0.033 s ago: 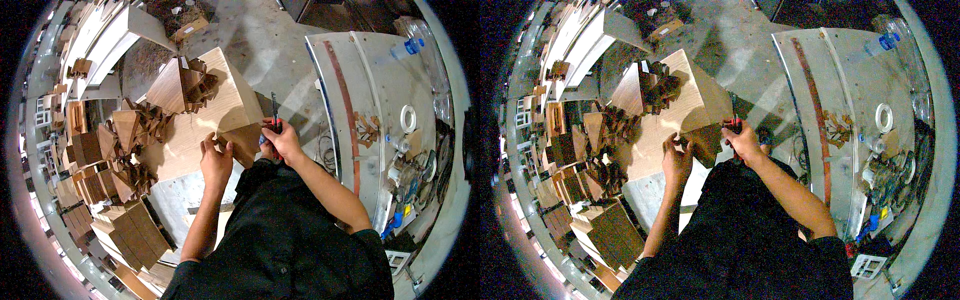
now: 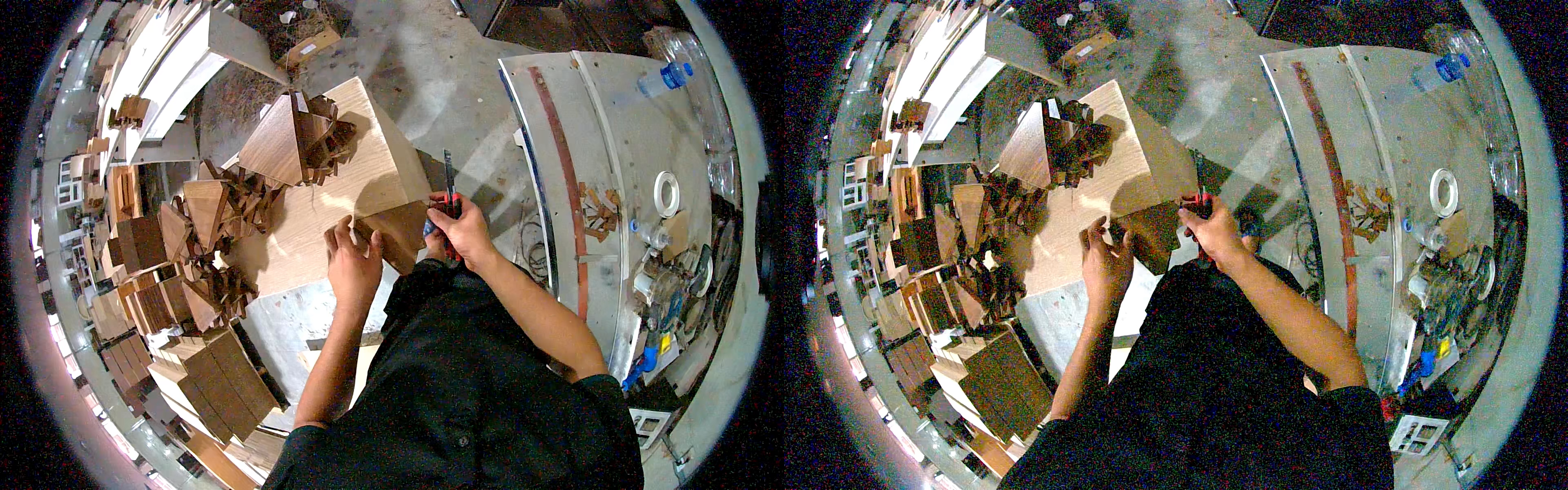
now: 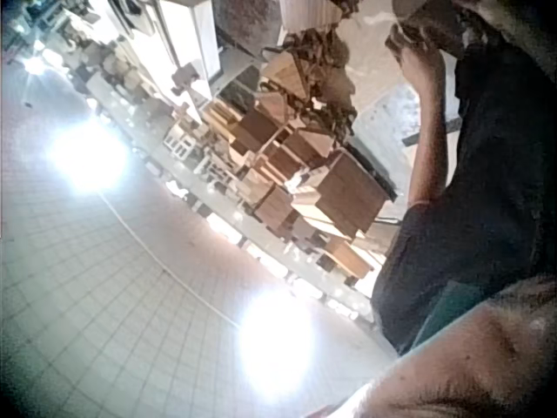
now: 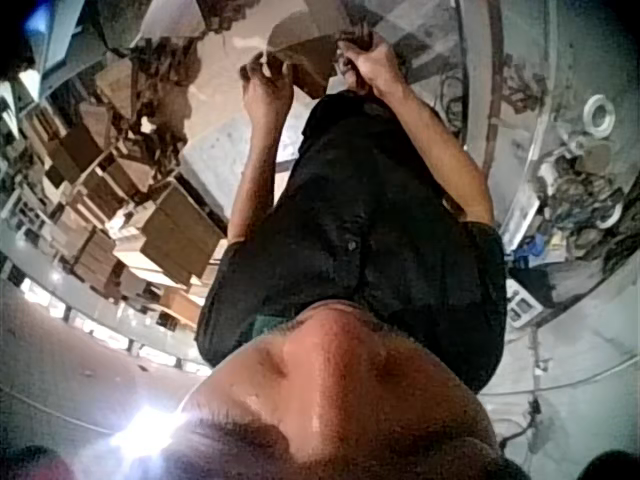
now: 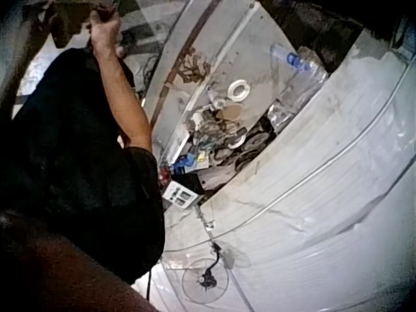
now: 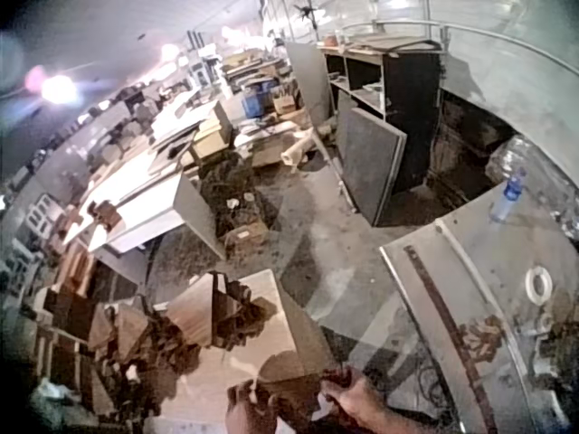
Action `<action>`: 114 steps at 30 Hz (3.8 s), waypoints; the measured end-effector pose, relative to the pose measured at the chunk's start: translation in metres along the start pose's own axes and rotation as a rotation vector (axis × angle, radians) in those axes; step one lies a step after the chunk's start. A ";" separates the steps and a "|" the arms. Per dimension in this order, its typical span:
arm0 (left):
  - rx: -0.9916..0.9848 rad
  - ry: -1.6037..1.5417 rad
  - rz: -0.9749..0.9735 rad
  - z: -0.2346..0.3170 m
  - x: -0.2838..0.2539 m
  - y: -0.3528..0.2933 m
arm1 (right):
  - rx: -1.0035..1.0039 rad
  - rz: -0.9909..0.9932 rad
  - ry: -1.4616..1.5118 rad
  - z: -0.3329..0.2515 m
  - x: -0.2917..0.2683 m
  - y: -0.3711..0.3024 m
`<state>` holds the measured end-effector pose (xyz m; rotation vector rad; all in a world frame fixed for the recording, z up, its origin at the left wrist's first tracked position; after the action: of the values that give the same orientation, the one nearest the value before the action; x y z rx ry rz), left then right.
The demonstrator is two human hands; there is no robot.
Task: The person holds a triangular piece of wood and uses a utility knife to trim or scrape the edges by hand, repeating the action on different sides of the piece.
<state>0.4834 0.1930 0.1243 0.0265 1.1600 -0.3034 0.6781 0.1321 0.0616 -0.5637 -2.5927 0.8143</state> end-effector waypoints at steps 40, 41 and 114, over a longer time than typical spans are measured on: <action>0.505 0.104 -0.069 0.029 0.059 0.029 | -0.252 0.223 -0.249 -0.006 0.018 -0.028; 0.505 0.103 -0.068 0.030 0.061 0.029 | -0.271 0.236 -0.254 0.000 0.017 -0.025; 0.524 -0.148 -0.152 0.039 0.039 0.039 | 0.259 -0.157 -1.383 -0.020 -0.028 -0.067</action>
<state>0.5424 0.2147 0.0998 0.3702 0.9119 -0.7268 0.6940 0.0777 0.1114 0.5176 -3.4345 1.9143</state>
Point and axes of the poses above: each hand's wrist, its own y-axis towards the middle knuckle, its own x-axis out of the palm, z = x × y, the point moved 1 cm from there along y, towards the middle knuckle, and after that the axes turned 4 degrees about -z, right-handed, at the moved point
